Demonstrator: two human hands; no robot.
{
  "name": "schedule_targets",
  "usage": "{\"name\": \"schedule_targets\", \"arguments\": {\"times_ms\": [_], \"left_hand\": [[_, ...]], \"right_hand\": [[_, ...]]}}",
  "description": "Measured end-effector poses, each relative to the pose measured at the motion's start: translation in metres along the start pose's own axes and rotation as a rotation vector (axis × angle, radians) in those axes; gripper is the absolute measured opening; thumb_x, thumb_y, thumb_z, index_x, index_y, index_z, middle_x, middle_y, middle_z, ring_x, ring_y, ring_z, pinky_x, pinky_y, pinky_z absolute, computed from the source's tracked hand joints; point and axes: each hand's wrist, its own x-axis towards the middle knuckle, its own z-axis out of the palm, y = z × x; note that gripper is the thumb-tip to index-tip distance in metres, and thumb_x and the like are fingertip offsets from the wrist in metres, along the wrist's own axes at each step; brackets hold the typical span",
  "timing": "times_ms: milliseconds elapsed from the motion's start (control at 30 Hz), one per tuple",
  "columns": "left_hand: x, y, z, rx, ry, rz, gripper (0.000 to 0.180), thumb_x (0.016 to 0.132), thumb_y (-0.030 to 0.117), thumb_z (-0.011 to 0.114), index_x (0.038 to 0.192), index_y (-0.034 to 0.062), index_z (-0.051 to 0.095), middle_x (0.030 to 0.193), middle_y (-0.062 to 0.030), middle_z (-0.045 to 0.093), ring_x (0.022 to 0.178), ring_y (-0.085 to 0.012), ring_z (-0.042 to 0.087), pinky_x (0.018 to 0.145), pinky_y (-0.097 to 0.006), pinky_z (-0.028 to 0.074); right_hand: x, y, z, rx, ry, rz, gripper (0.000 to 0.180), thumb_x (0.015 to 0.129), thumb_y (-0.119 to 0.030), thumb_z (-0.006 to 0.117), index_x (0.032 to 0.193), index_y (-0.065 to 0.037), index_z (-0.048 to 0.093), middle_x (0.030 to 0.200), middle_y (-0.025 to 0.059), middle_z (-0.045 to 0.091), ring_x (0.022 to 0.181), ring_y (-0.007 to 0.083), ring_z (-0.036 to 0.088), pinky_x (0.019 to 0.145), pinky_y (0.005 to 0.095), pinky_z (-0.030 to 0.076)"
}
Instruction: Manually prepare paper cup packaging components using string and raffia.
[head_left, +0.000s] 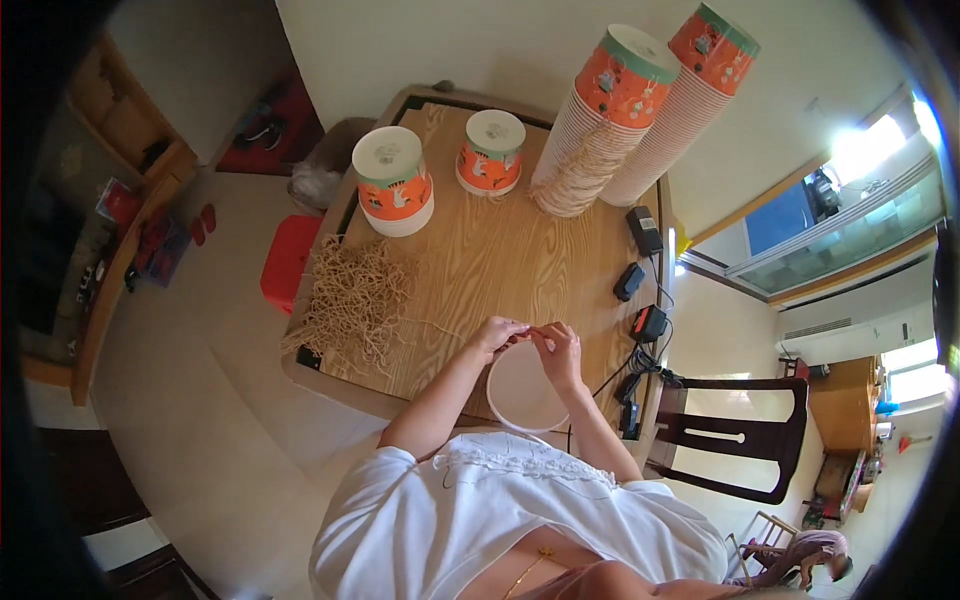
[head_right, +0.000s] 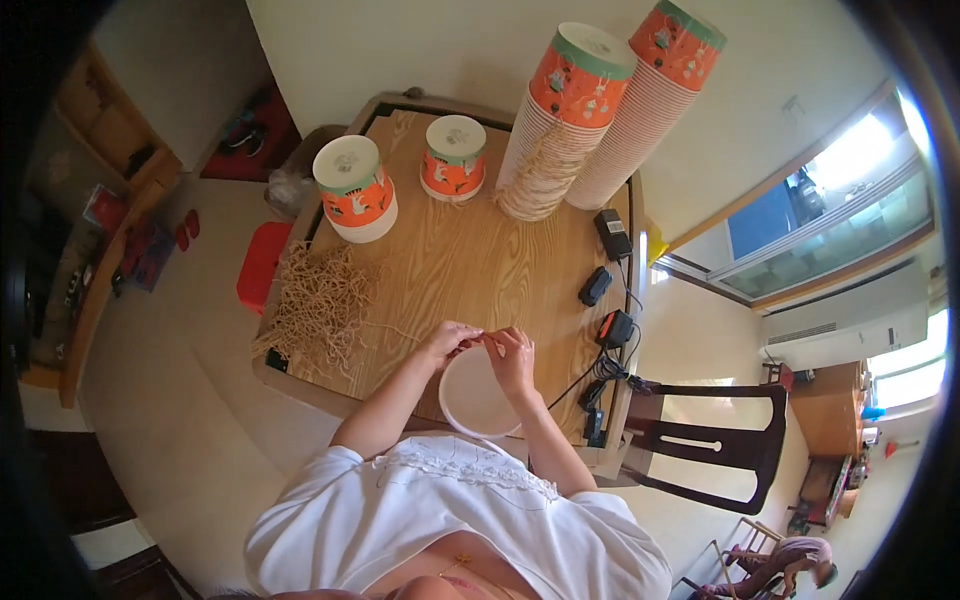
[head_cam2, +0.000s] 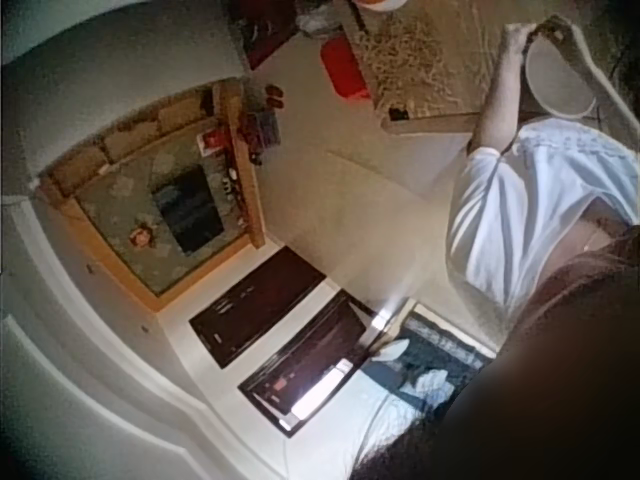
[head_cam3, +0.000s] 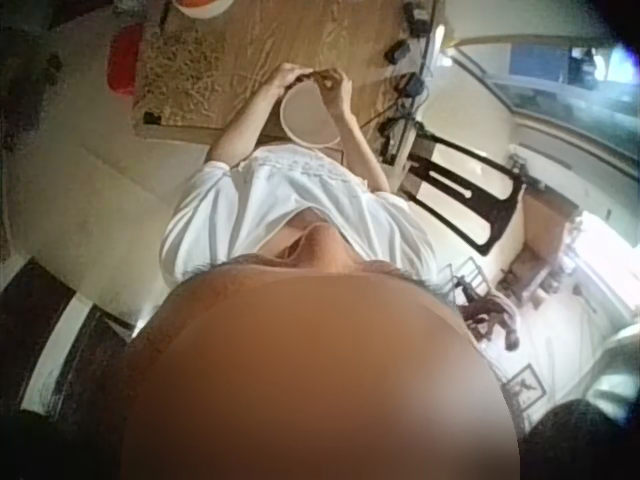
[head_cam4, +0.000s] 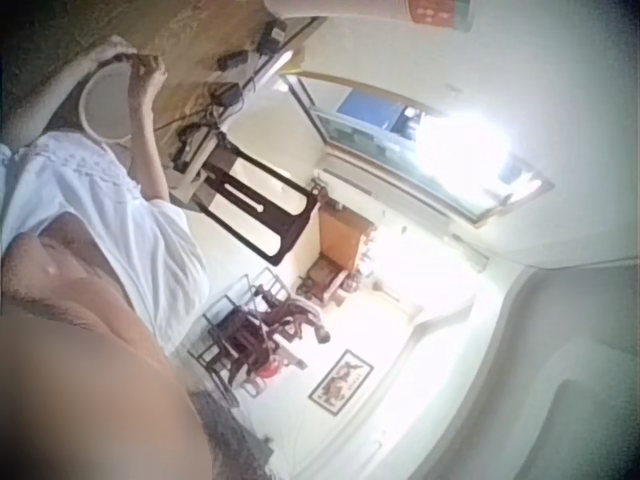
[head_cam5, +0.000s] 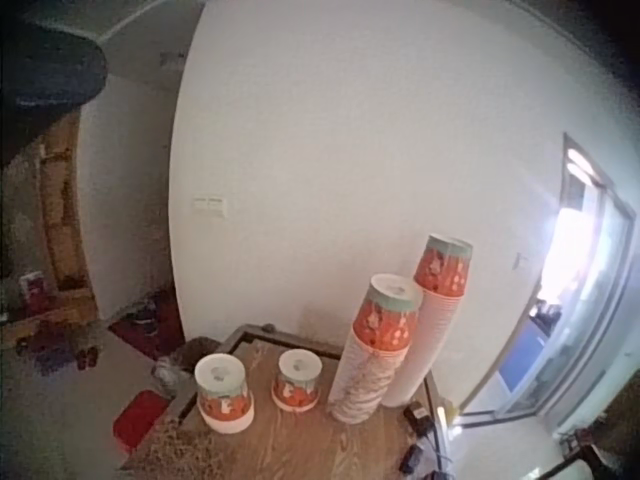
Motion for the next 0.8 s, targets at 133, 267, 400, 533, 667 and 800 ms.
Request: {"name": "schedule_targets", "arguments": {"times_ms": [133,267,400,533,667,800], "left_hand": [[0.002,-0.003,-0.003,0.026,0.024,0.053,0.009,0.080,0.011,0.058,0.084,0.0046,0.062,0.065,-0.0015,0.058,0.050,-0.0083,0.052,0.045,-0.021,0.043],[0.002,-0.003,-0.001,0.091,0.052,0.093,0.009,0.080,0.010,0.058,0.085,0.0040,0.062,0.069,-0.0017,0.059,0.054,-0.0081,0.053,0.049,-0.022,0.046],[0.004,-0.002,-0.001,0.178,0.031,0.155,0.009,0.079,0.010,0.058,0.085,0.0044,0.062,0.072,-0.0014,0.060,0.057,-0.0076,0.053,0.050,-0.022,0.044],[0.004,-0.001,-0.003,0.282,0.056,0.215,0.011,0.080,0.012,0.059,0.087,0.0053,0.063,0.073,-0.0005,0.060,0.060,-0.0071,0.053,0.052,-0.020,0.041],[-0.001,0.004,-0.005,0.199,0.060,0.205,0.013,0.080,0.013,0.059,0.090,0.0049,0.063,0.079,-0.0029,0.063,0.062,-0.0066,0.053,0.054,-0.020,0.041],[-0.002,0.002,-0.002,0.400,0.053,0.315,0.014,0.080,0.010,0.059,0.092,0.0027,0.062,0.083,-0.0046,0.064,0.066,-0.0076,0.056,0.056,-0.021,0.043]], "right_hand": [[-0.002,-0.005,-0.007,-0.079,-0.007,-0.122,0.010,0.074,-0.007,0.059,0.082,-0.006,0.065,0.081,0.0098,0.059,0.081,0.0265,0.055,0.071,0.0358,0.043],[0.008,0.012,-0.011,0.086,-0.062,-0.096,0.012,0.075,-0.008,0.060,0.085,-0.006,0.065,0.081,0.0110,0.059,0.078,0.0251,0.056,0.069,0.0343,0.044],[0.019,0.033,-0.007,0.316,-0.312,0.223,0.014,0.078,-0.011,0.061,0.089,-0.003,0.064,0.081,0.0070,0.061,0.075,0.0126,0.055,0.068,0.0260,0.044],[0.021,0.038,0.000,0.312,-0.331,0.251,0.013,0.076,-0.013,0.063,0.084,-0.002,0.064,0.073,0.0063,0.063,0.067,0.0110,0.057,0.062,0.0255,0.045],[0.023,0.029,-0.001,0.296,-0.314,0.261,0.012,0.074,-0.012,0.063,0.080,-0.001,0.064,0.070,0.0063,0.064,0.064,0.0100,0.057,0.059,0.0255,0.046],[0.022,0.037,0.004,0.318,-0.305,0.293,0.013,0.074,-0.012,0.063,0.080,-0.001,0.064,0.068,0.0066,0.063,0.062,0.0100,0.056,0.058,0.0252,0.046]]}}
